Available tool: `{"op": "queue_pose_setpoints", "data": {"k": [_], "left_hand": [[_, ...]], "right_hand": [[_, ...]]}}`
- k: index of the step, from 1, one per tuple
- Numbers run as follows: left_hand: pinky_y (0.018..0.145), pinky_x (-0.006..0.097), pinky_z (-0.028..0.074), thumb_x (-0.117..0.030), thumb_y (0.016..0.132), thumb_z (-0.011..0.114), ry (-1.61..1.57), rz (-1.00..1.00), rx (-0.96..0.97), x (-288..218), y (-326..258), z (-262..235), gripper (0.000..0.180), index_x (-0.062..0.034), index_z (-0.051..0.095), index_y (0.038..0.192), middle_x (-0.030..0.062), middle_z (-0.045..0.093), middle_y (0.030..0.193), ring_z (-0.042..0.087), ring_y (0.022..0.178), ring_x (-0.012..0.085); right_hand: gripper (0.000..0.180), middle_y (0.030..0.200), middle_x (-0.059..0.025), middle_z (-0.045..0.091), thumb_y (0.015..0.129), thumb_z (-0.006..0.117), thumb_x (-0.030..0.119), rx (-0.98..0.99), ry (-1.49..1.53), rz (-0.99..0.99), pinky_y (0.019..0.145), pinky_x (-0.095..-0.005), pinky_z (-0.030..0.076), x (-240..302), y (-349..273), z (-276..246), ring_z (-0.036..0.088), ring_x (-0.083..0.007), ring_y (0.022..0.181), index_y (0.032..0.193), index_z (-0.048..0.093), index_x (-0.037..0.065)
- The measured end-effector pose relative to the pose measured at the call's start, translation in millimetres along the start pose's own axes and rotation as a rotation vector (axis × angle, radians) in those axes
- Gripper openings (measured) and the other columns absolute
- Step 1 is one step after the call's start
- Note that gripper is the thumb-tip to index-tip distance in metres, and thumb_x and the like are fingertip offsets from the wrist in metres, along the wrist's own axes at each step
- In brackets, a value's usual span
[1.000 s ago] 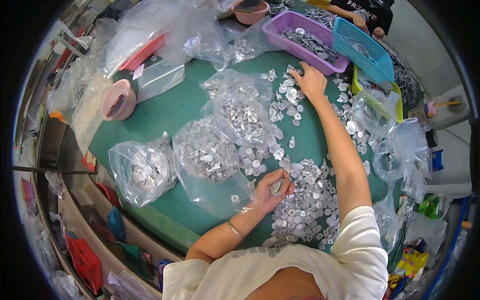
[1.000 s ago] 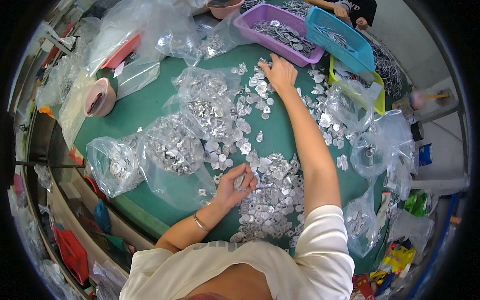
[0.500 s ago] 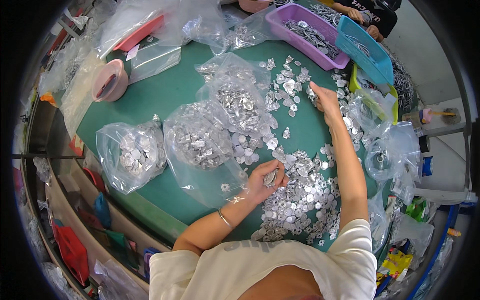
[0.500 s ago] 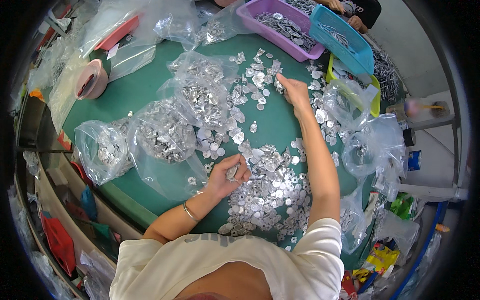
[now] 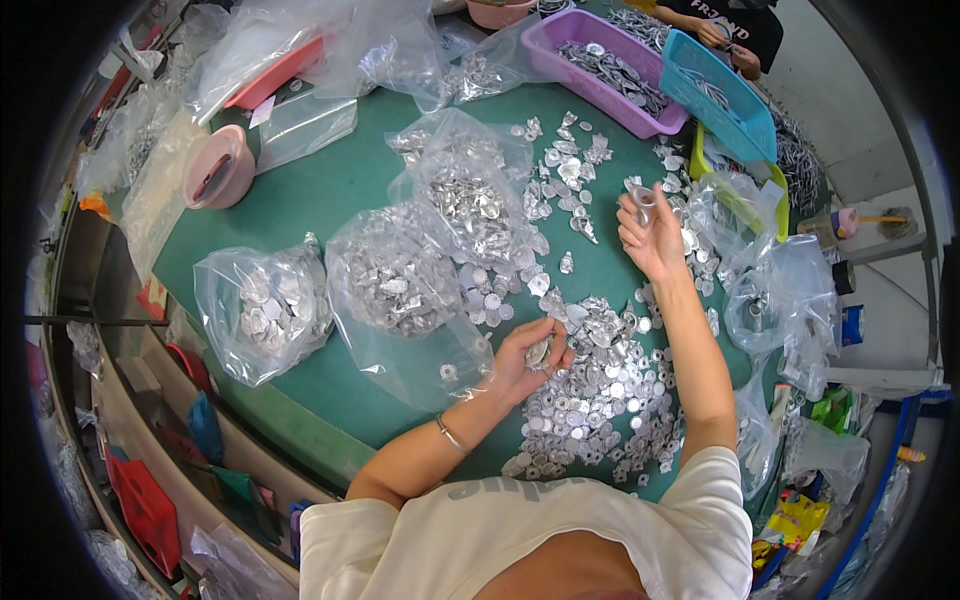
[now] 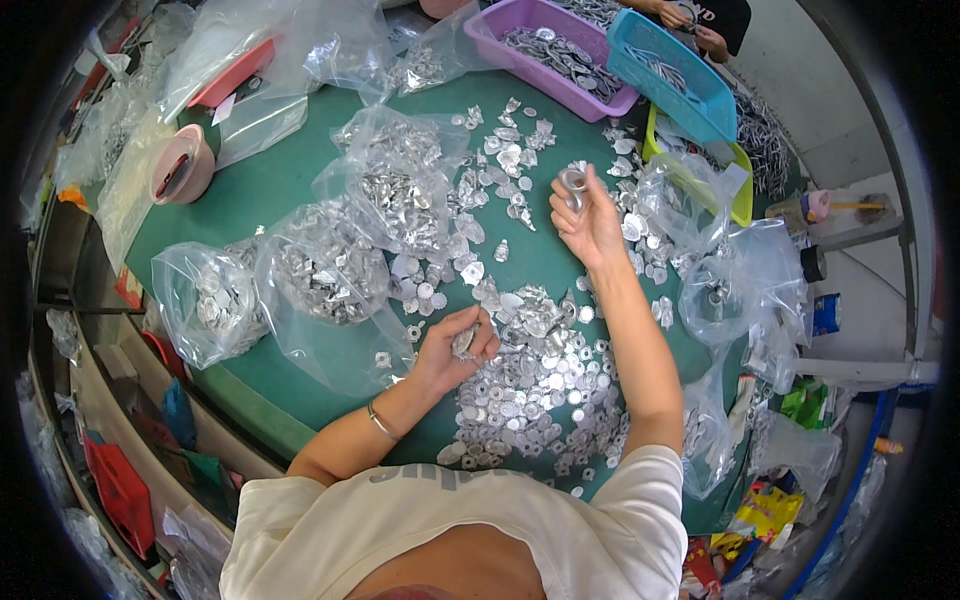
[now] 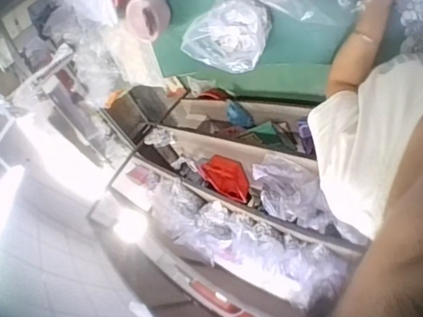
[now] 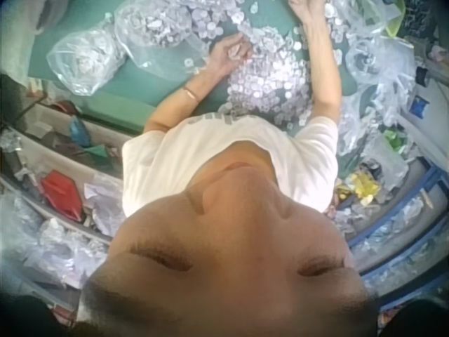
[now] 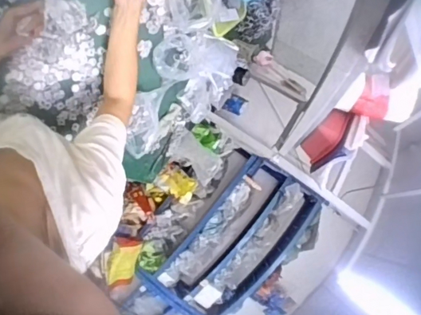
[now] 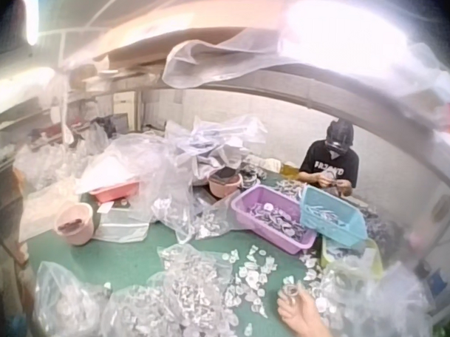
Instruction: The person sorts through a large pile of metallic star-shaped washers on a table, picking them up by hand and placing them into clear plastic bags.
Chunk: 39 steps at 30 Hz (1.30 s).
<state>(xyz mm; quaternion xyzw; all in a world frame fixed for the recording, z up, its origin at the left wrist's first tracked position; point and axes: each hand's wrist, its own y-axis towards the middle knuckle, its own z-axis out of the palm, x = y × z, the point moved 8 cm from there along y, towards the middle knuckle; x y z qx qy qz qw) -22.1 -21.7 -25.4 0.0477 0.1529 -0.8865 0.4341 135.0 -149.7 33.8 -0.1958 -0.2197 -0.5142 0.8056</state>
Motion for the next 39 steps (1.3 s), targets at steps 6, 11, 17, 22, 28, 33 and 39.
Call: {"op": "queue_pose_setpoints", "data": {"k": [6,11,17,22,28,33,39], "left_hand": [[0.066,0.033,0.040,-0.023,0.092,0.043,-0.001,-0.006,-0.014,0,-1,0,0.024,-0.0022,0.054,0.088,0.0092,0.048,0.058,0.052,0.067,0.0243],[0.066,0.032,0.039,-0.023,0.092,0.043,0.010,-0.022,-0.020,2,-1,0,0.023,-0.0022,0.054,0.088,0.0087,0.047,0.057,0.051,0.067,0.0237],[0.063,0.029,0.035,-0.022,0.091,0.044,-0.011,-0.027,-0.102,1,-3,5,0.023,-0.0024,0.055,0.085,0.0063,0.041,0.054,0.041,0.061,0.0192],[0.063,0.029,0.035,-0.021,0.091,0.044,-0.032,-0.029,-0.084,2,-2,4,0.023,-0.0020,0.055,0.085,0.0066,0.041,0.054,0.041,0.060,0.0191],[0.062,0.030,0.036,-0.022,0.092,0.043,-0.030,-0.027,-0.091,2,-2,5,0.024,-0.0019,0.056,0.084,0.0069,0.041,0.055,0.041,0.059,0.0192],[0.063,0.030,0.038,-0.022,0.092,0.043,-0.015,-0.033,-0.078,3,-3,5,0.025,-0.0016,0.055,0.084,0.0070,0.041,0.055,0.042,0.060,0.0197],[0.067,0.033,0.040,-0.023,0.091,0.045,-0.039,-0.015,0.001,5,0,-5,0.023,-0.0022,0.055,0.088,0.0091,0.046,0.058,0.051,0.067,0.0245]], "right_hand": [[0.027,0.090,-0.0090,0.059,0.090,0.051,0.015,-0.147,-0.107,-0.018,0.051,-0.0200,0.043,-7,-4,-13,0.054,-0.0119,0.066,0.110,0.050,-0.002],[0.035,0.089,-0.0092,0.059,0.087,0.054,0.009,-0.061,-0.124,0.128,0.064,-0.0222,0.051,-27,-12,-17,0.059,-0.0137,0.076,0.116,0.046,-0.009],[0.018,0.088,-0.0147,0.055,0.088,0.055,0.013,-0.132,0.234,0.155,0.059,-0.0230,0.045,-39,-38,-13,0.053,-0.0182,0.082,0.097,0.053,-0.003],[0.013,0.087,-0.0138,0.055,0.087,0.056,0.011,-0.161,0.329,0.180,0.049,-0.0174,0.038,-41,-49,-18,0.051,-0.0141,0.075,0.088,0.054,-0.002],[0.014,0.076,-0.0051,0.059,0.082,0.058,0.004,-0.592,-0.962,-0.181,0.047,-0.0189,0.039,53,-44,-53,0.053,-0.0074,0.062,0.092,0.063,-0.003],[0.023,0.088,-0.0139,0.057,0.068,0.056,-0.003,-0.482,-2.362,-0.615,0.064,-0.0357,0.048,104,-22,-58,0.057,-0.0291,0.072,0.089,0.063,0.001],[0.022,0.093,-0.0176,0.059,0.073,0.049,0.000,-0.839,-2.401,-0.334,0.076,-0.0431,0.046,160,-45,-101,0.057,-0.0362,0.085,0.088,0.064,0.003]]}}
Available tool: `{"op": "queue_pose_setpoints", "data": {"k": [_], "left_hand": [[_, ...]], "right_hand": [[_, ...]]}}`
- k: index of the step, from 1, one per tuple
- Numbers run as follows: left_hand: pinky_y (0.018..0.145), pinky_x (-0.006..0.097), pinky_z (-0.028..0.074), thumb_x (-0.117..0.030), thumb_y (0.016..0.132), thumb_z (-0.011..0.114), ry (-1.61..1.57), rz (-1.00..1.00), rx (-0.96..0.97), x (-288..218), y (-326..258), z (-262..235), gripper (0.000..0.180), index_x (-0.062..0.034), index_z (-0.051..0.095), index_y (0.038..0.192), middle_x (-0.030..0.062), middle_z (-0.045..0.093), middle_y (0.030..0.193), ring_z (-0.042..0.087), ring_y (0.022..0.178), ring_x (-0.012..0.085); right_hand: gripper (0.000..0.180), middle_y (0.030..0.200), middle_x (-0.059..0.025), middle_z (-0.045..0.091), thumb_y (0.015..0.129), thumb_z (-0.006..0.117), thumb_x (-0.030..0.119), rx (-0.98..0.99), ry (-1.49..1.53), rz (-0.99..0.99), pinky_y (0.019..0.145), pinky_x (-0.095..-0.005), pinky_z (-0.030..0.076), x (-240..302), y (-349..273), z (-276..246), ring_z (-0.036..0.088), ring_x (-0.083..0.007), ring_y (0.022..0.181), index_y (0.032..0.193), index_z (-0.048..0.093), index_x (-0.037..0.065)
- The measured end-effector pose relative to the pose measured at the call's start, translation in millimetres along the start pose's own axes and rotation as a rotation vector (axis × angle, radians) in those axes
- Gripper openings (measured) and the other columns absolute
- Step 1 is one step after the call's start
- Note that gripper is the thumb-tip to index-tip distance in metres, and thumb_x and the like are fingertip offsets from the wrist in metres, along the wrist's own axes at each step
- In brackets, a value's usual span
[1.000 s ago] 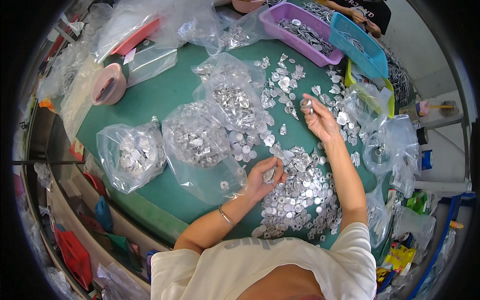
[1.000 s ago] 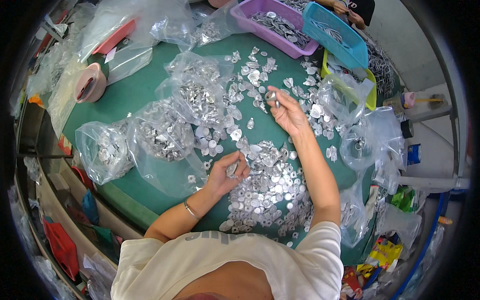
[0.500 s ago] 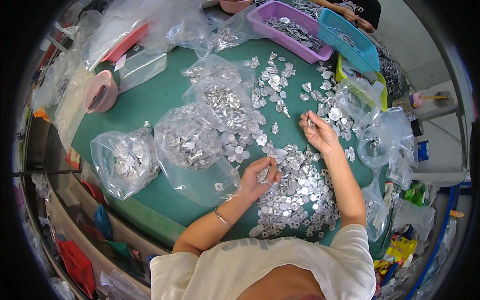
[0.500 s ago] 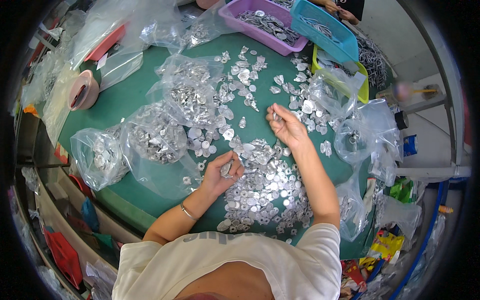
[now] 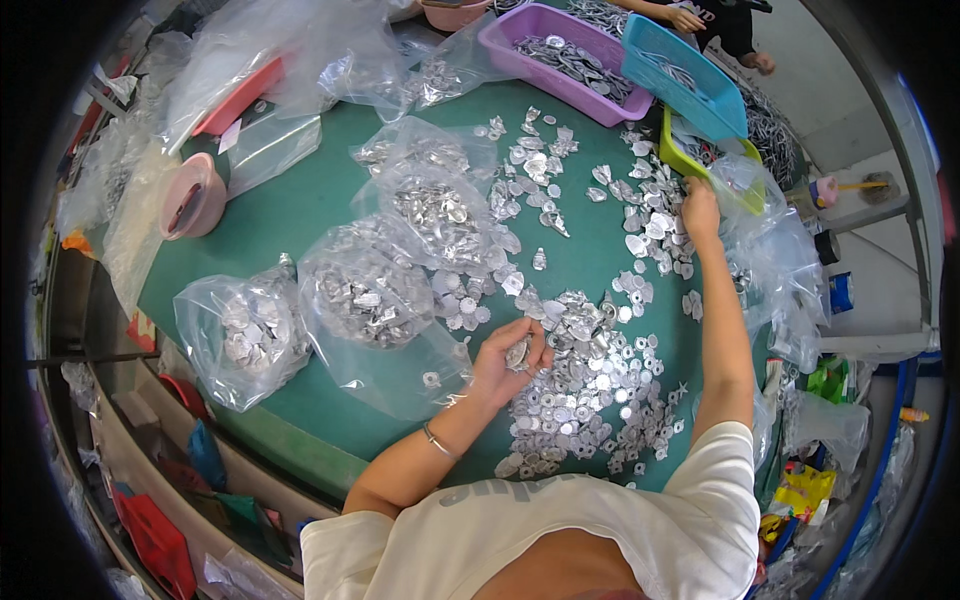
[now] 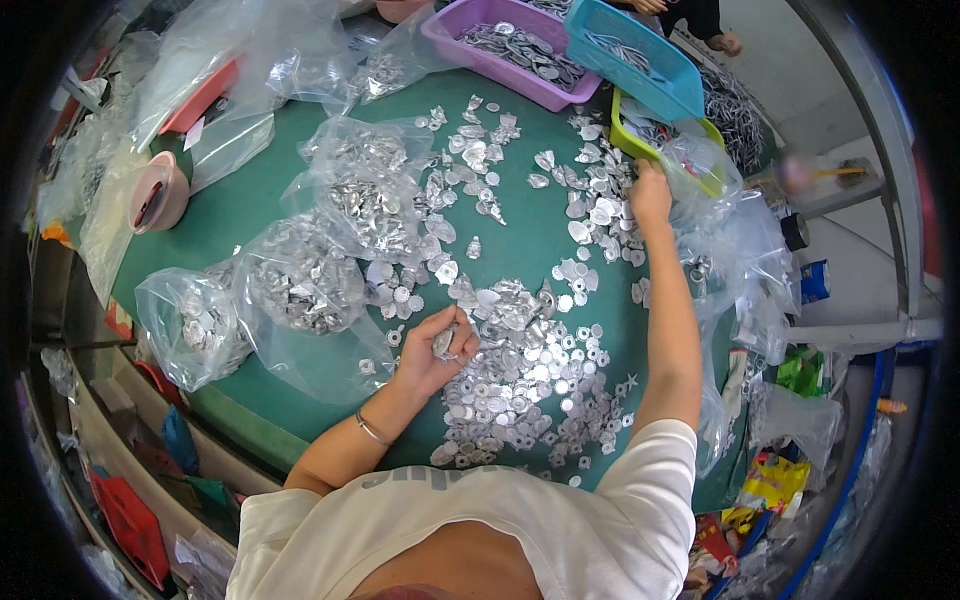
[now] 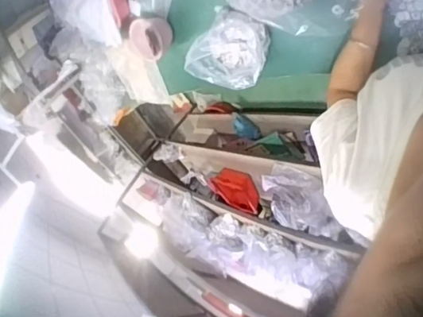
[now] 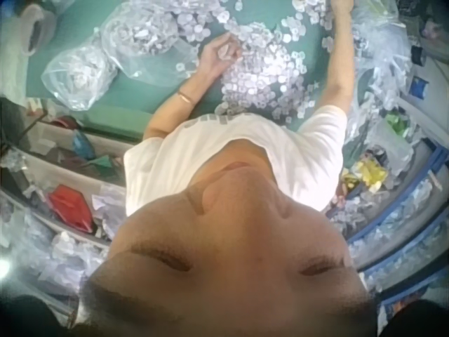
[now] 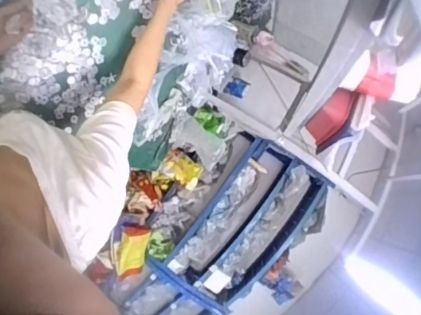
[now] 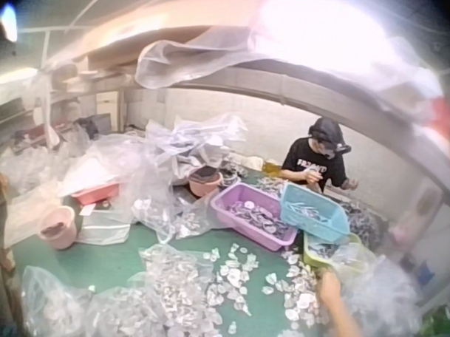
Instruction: The person sorts through a large pile of metallic star-shaped washers on a table, picking them up by hand and placing them into clear plastic bags.
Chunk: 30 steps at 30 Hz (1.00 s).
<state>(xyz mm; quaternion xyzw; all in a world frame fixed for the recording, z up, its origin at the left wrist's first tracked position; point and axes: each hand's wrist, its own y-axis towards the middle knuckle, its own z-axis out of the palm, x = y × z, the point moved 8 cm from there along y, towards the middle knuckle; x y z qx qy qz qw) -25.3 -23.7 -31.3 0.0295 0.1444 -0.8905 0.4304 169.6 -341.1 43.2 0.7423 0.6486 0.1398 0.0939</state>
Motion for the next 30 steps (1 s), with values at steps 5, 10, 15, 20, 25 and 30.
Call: {"op": "queue_pose_setpoints", "data": {"k": [5,10,15,20,25,30], "left_hand": [[0.067,0.032,0.040,-0.023,0.090,0.046,0.005,-0.028,0.003,3,0,3,0.023,-0.0021,0.055,0.088,0.0087,0.046,0.058,0.051,0.067,0.0244],[0.067,0.032,0.040,-0.023,0.091,0.045,0.002,-0.022,-0.050,3,0,0,0.023,-0.0022,0.055,0.088,0.0088,0.045,0.059,0.051,0.067,0.0243],[0.062,0.029,0.036,-0.022,0.091,0.045,0.016,-0.016,-0.108,1,-1,4,0.022,-0.0029,0.054,0.084,0.0060,0.039,0.054,0.041,0.061,0.0187],[0.061,0.028,0.036,-0.022,0.090,0.046,0.007,0.002,-0.089,-2,-1,4,0.021,-0.0034,0.053,0.084,0.0054,0.039,0.055,0.040,0.060,0.0179],[0.061,0.026,0.037,-0.021,0.090,0.046,0.002,-0.011,-0.119,-3,-3,5,0.019,-0.0041,0.052,0.084,0.0046,0.039,0.055,0.041,0.061,0.0166],[0.062,0.027,0.036,-0.021,0.090,0.046,-0.003,-0.018,-0.106,0,-1,4,0.019,-0.0045,0.053,0.084,0.0041,0.037,0.056,0.039,0.062,0.0168]], "right_hand": [[0.022,0.087,-0.0226,0.062,0.074,0.049,0.002,-0.003,0.259,0.074,0.078,-0.0398,0.046,-51,-8,25,0.060,-0.0360,0.082,0.088,0.065,0.000],[0.024,0.087,-0.0171,0.065,0.075,0.050,0.006,0.115,0.629,0.367,0.076,-0.0311,0.046,-51,-33,37,0.062,-0.0251,0.082,0.093,0.065,0.000],[0.024,0.093,-0.0185,0.064,0.077,0.050,0.006,0.137,0.604,0.235,0.079,-0.0320,0.046,-2,-54,27,0.061,-0.0293,0.088,0.096,0.064,0.000],[0.020,0.083,-0.0149,0.058,0.077,0.049,0.000,0.154,0.718,0.020,0.067,-0.0335,0.045,78,-95,8,0.057,-0.0266,0.073,0.090,0.064,0.001],[0.029,0.083,-0.0106,0.054,0.075,0.048,-0.002,0.326,0.810,0.056,0.067,-0.0295,0.043,104,-142,-12,0.052,-0.0208,0.072,0.100,0.062,-0.001],[0.032,0.095,-0.0114,0.056,0.073,0.048,-0.004,0.347,0.830,0.014,0.073,-0.0282,0.043,110,-166,-34,0.054,-0.0213,0.084,0.102,0.061,-0.001]]}}
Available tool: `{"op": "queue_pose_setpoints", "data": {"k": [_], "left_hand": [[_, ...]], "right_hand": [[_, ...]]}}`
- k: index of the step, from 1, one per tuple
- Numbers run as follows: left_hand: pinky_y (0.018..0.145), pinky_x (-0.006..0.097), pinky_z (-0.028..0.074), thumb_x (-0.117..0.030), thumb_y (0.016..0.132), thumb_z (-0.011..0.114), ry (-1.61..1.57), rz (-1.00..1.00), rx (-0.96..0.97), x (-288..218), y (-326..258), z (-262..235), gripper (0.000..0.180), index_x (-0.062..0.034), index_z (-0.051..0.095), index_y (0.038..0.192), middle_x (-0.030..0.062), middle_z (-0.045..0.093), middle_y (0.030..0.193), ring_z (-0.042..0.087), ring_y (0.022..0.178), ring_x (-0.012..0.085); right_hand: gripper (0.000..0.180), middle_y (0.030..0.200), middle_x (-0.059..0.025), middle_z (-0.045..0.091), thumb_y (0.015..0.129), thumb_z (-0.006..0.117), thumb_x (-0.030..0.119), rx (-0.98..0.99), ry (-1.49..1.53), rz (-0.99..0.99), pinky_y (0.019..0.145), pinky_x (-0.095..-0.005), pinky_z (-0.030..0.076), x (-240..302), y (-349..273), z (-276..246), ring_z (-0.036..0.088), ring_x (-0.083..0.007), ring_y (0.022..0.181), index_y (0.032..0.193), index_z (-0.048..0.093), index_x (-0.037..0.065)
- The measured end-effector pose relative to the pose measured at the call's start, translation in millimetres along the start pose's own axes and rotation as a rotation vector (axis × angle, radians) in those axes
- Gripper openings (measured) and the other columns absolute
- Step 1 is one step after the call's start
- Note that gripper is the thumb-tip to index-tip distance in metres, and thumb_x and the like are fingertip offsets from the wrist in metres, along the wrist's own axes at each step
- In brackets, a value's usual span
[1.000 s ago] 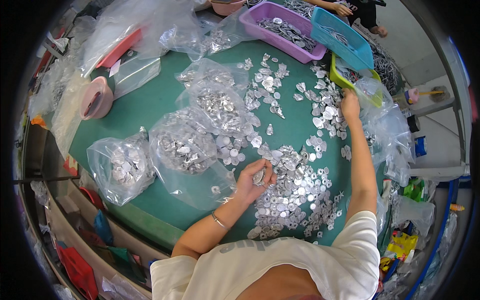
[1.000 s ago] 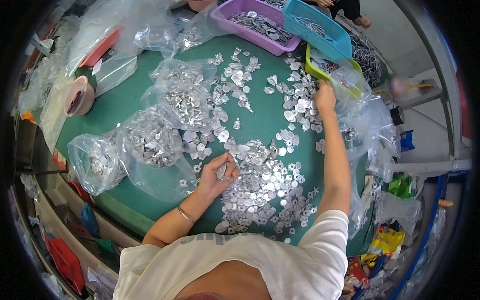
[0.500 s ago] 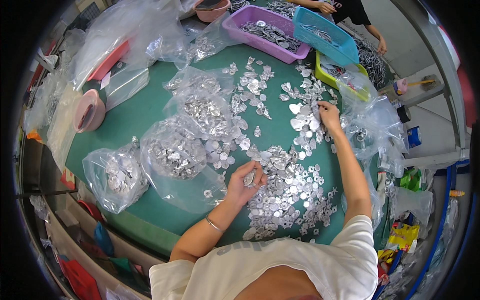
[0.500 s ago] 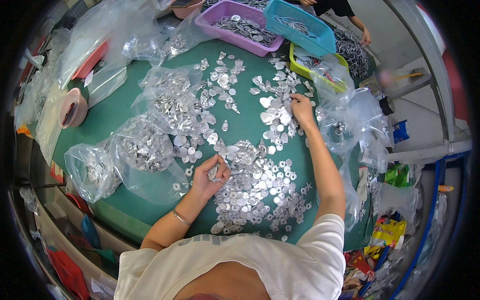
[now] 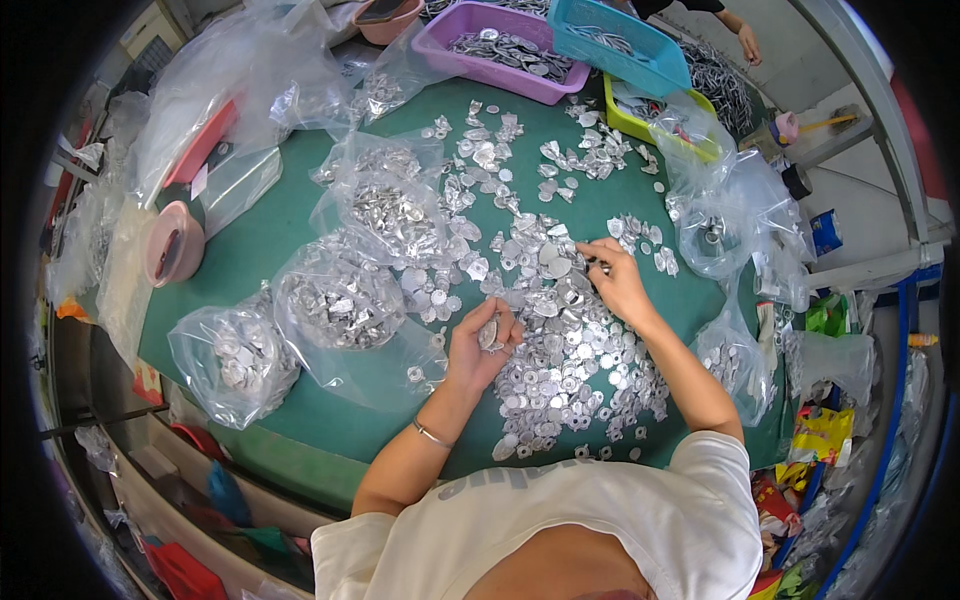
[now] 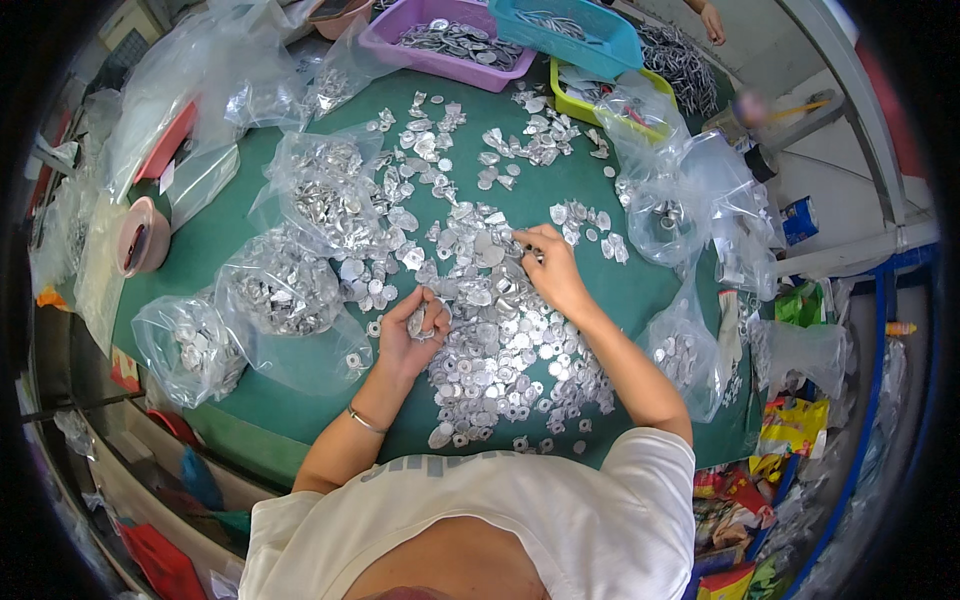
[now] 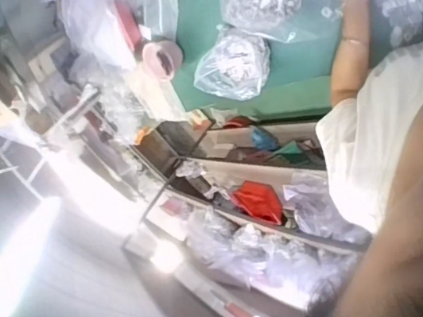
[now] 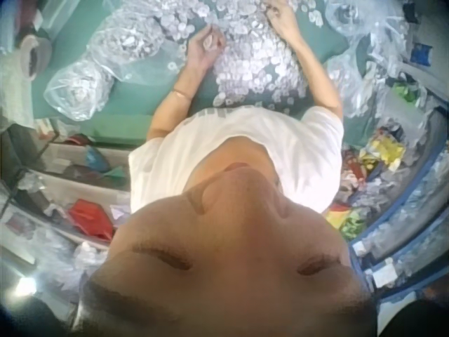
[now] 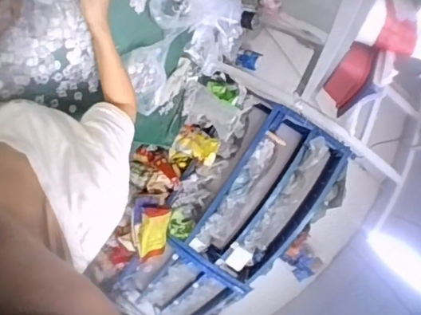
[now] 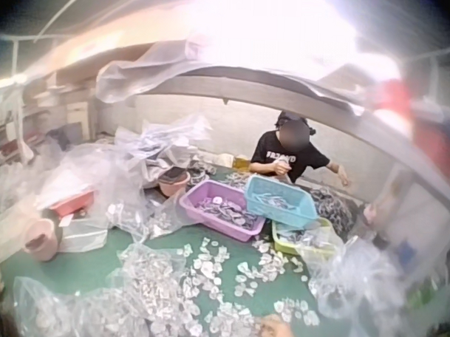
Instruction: The person sorts through a large pile of metallic star-shaped washers on a table, picking them up by hand and placing them into clear plastic bags.
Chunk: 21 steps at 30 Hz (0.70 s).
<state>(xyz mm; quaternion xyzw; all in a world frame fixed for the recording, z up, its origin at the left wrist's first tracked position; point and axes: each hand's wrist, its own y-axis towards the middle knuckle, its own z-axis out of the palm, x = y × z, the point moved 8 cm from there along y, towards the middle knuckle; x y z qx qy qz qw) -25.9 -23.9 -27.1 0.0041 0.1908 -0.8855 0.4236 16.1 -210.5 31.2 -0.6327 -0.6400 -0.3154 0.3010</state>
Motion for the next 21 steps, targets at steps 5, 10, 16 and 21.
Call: {"op": "queue_pose_setpoints", "data": {"k": [5,10,16,21], "left_hand": [[0.066,0.031,0.040,-0.024,0.091,0.045,-0.029,0.015,0.059,-3,3,-4,0.023,-0.0028,0.053,0.085,0.0067,0.042,0.056,0.049,0.066,0.0222],[0.063,0.027,0.036,-0.020,0.090,0.045,0.006,-0.001,0.007,0,0,1,0.018,-0.0052,0.053,0.083,0.0039,0.038,0.057,0.040,0.063,0.0170],[0.063,0.028,0.037,-0.021,0.090,0.046,0.033,0.010,0.006,-3,-1,1,0.018,-0.0061,0.052,0.083,0.0037,0.040,0.059,0.042,0.063,0.0173],[0.063,0.029,0.038,-0.022,0.090,0.047,0.029,0.015,0.049,-3,1,-1,0.018,-0.0059,0.053,0.085,0.0041,0.041,0.058,0.044,0.064,0.0181]], "right_hand": [[0.032,0.104,-0.0117,0.057,0.072,0.047,-0.006,-0.068,-0.010,-0.038,0.077,-0.0287,0.044,27,-24,-18,0.057,-0.0233,0.093,0.099,0.062,0.000],[0.032,0.109,-0.0143,0.058,0.075,0.046,-0.004,-0.155,-0.032,-0.007,0.078,-0.0314,0.047,15,-19,-31,0.058,-0.0267,0.094,0.103,0.061,0.002],[0.040,0.118,-0.0134,0.055,0.074,0.045,-0.005,-0.002,-0.272,-0.225,0.082,-0.0382,0.047,50,-35,7,0.058,-0.0342,0.094,0.110,0.057,0.005],[0.044,0.125,-0.0132,0.049,0.072,0.048,-0.005,0.028,-0.238,-0.129,0.072,-0.0377,0.051,58,-63,10,0.061,-0.0335,0.084,0.114,0.055,0.007]]}}
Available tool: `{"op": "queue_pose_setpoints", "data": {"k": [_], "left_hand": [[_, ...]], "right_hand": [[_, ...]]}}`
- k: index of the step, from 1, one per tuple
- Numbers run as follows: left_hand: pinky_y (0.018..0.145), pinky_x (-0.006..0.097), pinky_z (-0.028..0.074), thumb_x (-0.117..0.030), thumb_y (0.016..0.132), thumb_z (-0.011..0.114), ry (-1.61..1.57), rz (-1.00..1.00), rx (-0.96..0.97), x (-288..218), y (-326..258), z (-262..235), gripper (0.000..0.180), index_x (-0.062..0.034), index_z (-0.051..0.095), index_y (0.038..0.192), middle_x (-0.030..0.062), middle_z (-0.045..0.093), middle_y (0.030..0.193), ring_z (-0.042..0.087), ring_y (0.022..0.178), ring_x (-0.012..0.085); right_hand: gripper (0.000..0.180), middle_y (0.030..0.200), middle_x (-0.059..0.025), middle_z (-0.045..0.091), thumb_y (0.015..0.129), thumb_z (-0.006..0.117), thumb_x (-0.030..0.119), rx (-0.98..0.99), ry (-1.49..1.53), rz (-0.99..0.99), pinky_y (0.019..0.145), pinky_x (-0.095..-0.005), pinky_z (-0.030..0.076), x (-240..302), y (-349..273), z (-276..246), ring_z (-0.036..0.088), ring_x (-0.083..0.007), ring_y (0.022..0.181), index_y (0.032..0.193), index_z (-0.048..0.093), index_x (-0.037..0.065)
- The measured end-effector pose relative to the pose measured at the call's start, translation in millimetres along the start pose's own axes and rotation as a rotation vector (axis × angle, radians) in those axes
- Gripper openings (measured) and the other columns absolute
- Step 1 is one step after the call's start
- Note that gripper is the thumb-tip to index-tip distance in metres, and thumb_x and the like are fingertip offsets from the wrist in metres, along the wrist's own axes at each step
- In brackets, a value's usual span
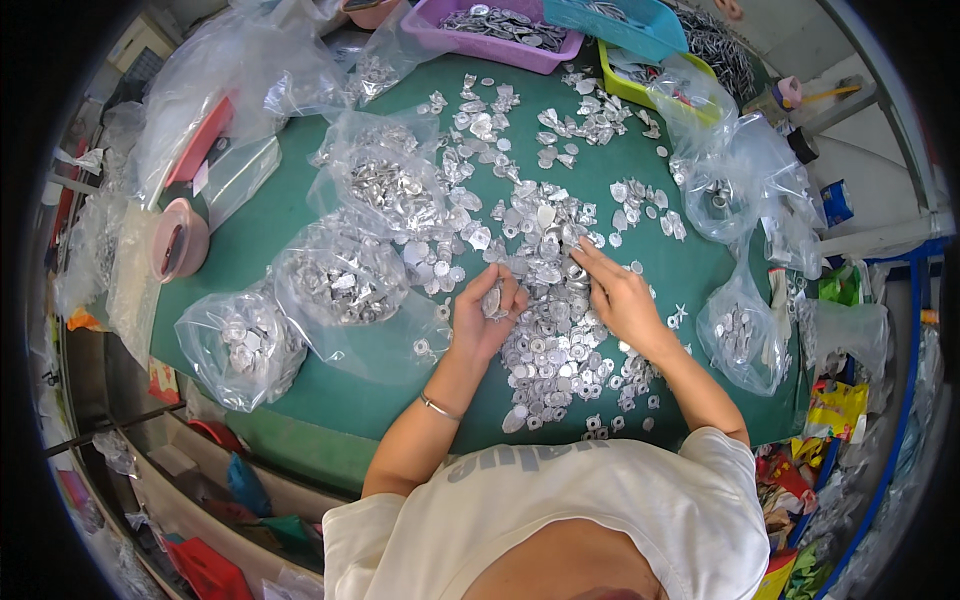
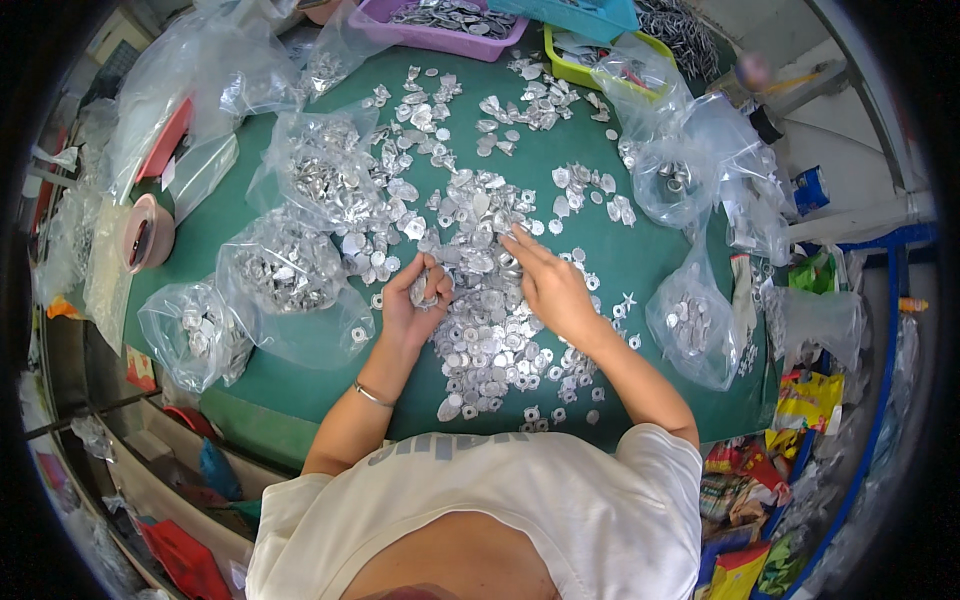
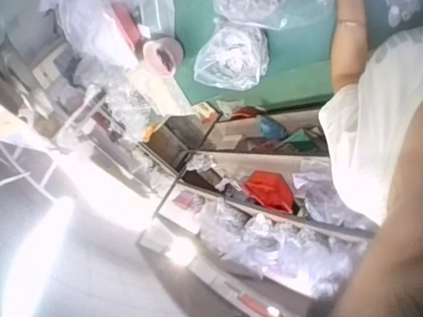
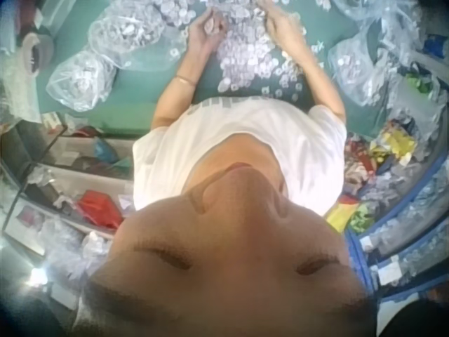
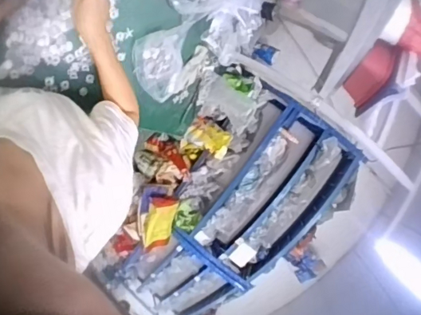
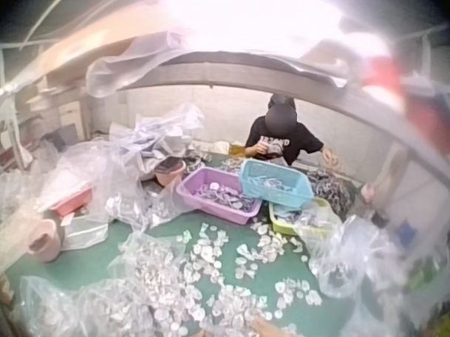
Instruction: The person sorts through a large pile of metallic star-shaped washers on a table, picking them up by hand and placing them into clear plastic bags.
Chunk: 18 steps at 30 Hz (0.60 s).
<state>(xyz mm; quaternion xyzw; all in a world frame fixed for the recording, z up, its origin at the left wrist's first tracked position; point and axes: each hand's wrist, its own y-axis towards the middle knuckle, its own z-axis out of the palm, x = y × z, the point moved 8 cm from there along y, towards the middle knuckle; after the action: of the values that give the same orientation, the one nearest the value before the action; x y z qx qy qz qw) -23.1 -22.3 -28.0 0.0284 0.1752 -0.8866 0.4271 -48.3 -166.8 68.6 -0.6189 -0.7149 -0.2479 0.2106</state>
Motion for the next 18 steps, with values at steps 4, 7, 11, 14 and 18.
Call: {"op": "queue_pose_setpoints", "data": {"k": [4,7,11,14,18], "left_hand": [[0.063,0.028,0.037,-0.022,0.090,0.047,0.017,-0.006,0.019,1,-2,5,0.016,-0.0072,0.052,0.085,0.0029,0.039,0.059,0.042,0.063,0.0162],[0.063,0.027,0.037,-0.022,0.090,0.047,-0.014,-0.024,0.038,2,2,2,0.016,-0.0074,0.051,0.085,0.0028,0.039,0.059,0.042,0.063,0.0159],[0.063,0.028,0.037,-0.022,0.090,0.047,0.005,-0.012,0.030,3,0,3,0.017,-0.0060,0.052,0.085,0.0038,0.040,0.059,0.042,0.063,0.0170],[0.063,0.029,0.037,-0.021,0.089,0.048,-0.007,-0.005,0.036,1,2,1,0.018,-0.0046,0.053,0.086,0.0047,0.041,0.058,0.043,0.063,0.0182],[0.061,0.026,0.036,-0.022,0.090,0.047,0.054,-0.016,0.046,4,3,1,0.015,-0.0076,0.051,0.088,0.0022,0.038,0.059,0.041,0.062,0.0148]], "right_hand": [[0.049,0.132,-0.0099,0.043,0.070,0.051,-0.005,0.070,-0.098,-0.033,0.058,-0.0346,0.052,13,-25,8,0.062,-0.0285,0.065,0.117,0.054,0.010],[0.048,0.133,-0.0069,0.042,0.069,0.052,-0.005,0.067,-0.111,-0.049,0.054,-0.0332,0.051,16,-37,7,0.061,-0.0263,0.060,0.114,0.056,0.012],[0.036,0.124,-0.0082,0.051,0.071,0.052,-0.006,0.075,0.106,-0.004,0.059,-0.0325,0.050,14,-48,-3,0.062,-0.0251,0.066,0.103,0.062,0.007],[0.023,0.107,-0.0104,0.061,0.079,0.054,0.001,-0.014,0.247,0.053,0.063,-0.0299,0.047,-2,-45,-17,0.060,-0.0195,0.072,0.100,0.062,0.003],[0.019,0.085,-0.0101,0.063,0.084,0.055,0.011,-0.260,0.175,0.128,0.057,-0.0275,0.044,-51,-18,-36,0.056,-0.0153,0.063,0.099,0.062,0.001]]}}
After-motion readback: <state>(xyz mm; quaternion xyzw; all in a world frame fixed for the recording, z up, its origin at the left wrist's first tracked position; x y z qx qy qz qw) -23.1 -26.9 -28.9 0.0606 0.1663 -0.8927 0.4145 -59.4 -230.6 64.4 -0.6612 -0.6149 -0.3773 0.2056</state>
